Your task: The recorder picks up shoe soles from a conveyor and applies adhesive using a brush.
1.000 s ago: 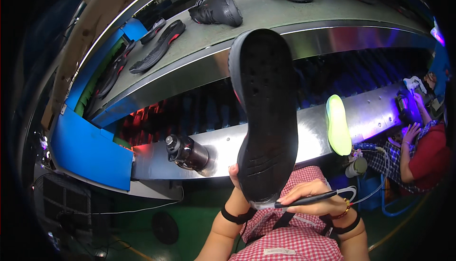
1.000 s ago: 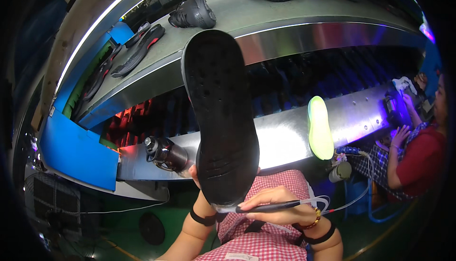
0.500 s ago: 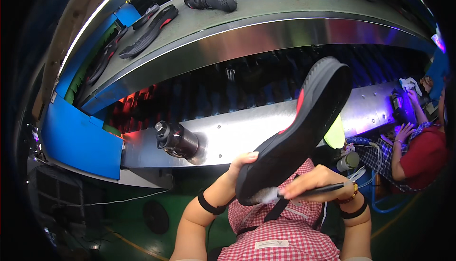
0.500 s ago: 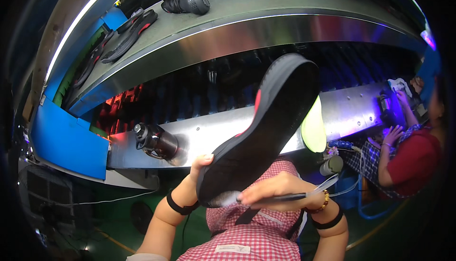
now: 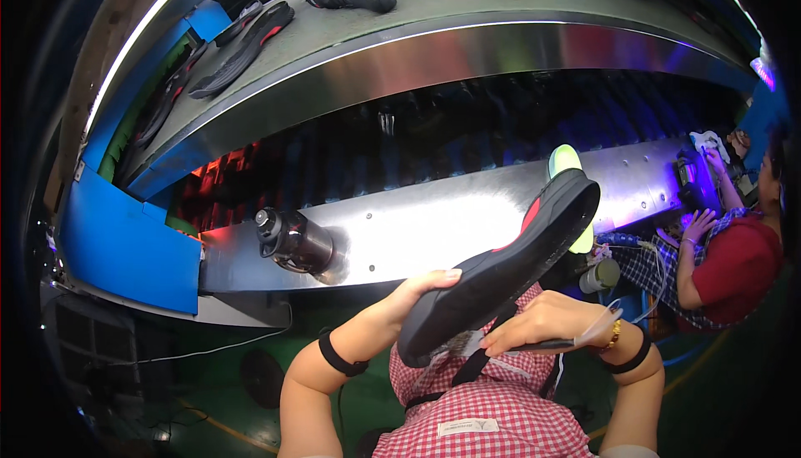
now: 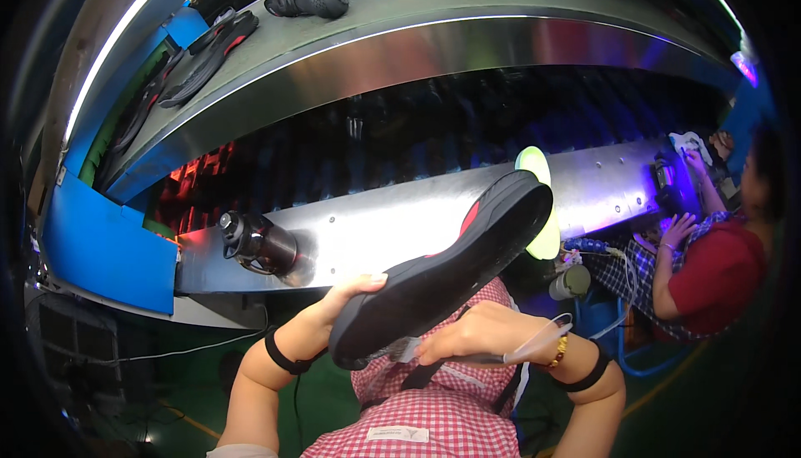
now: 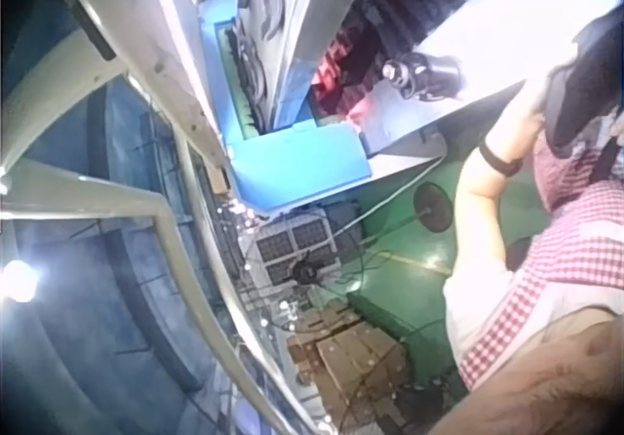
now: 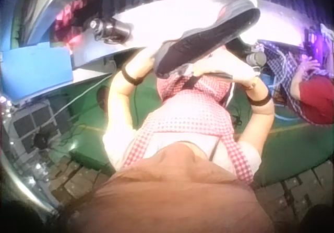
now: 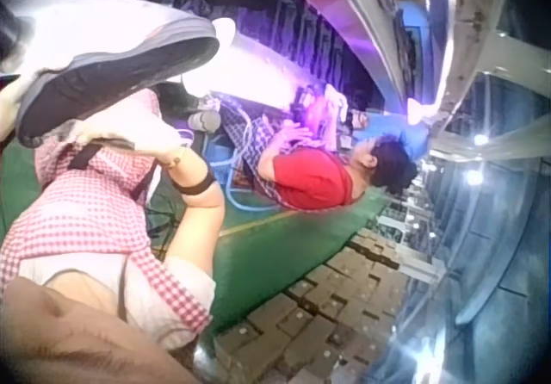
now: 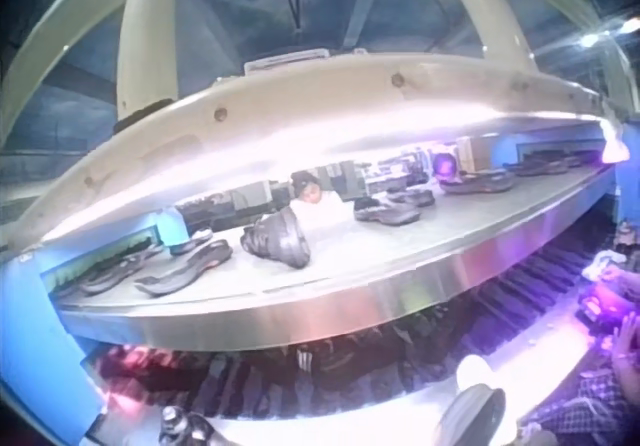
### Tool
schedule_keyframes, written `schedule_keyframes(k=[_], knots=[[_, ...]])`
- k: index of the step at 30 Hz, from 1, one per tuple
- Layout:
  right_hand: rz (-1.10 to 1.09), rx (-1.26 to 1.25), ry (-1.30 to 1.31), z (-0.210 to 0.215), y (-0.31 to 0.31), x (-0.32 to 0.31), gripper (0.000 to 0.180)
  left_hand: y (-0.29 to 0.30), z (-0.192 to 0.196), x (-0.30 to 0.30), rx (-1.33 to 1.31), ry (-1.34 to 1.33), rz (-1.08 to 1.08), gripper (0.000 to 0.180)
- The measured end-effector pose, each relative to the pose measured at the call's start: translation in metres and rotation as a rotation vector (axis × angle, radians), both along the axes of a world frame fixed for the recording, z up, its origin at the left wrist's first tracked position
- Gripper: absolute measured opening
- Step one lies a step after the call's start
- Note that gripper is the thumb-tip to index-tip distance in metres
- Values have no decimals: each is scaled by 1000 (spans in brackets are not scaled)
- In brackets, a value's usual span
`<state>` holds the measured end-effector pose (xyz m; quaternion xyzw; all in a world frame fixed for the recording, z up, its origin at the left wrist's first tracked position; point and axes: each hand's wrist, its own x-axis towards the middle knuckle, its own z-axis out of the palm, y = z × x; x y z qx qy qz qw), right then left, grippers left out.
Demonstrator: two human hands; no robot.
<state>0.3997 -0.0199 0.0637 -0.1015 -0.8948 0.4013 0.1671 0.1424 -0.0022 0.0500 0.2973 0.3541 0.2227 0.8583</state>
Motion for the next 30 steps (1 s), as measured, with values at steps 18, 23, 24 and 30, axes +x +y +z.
schedule_keyframes(k=[18, 23, 24, 30], knots=[[-67, 11, -54, 12, 11, 24, 28, -4, 28, -8, -22, 115, -105, 58], [-112, 125, -95, 12, 11, 35, 30, -5, 24, -12, -87, 7, -17, 59], [-161, 106, -55, 11, 11, 37, 30, -6, 23, -12, -75, 72, -21, 59], [-104, 163, -163, 5, 10, 36, 27, -9, 31, -21, -115, 117, 2, 57]])
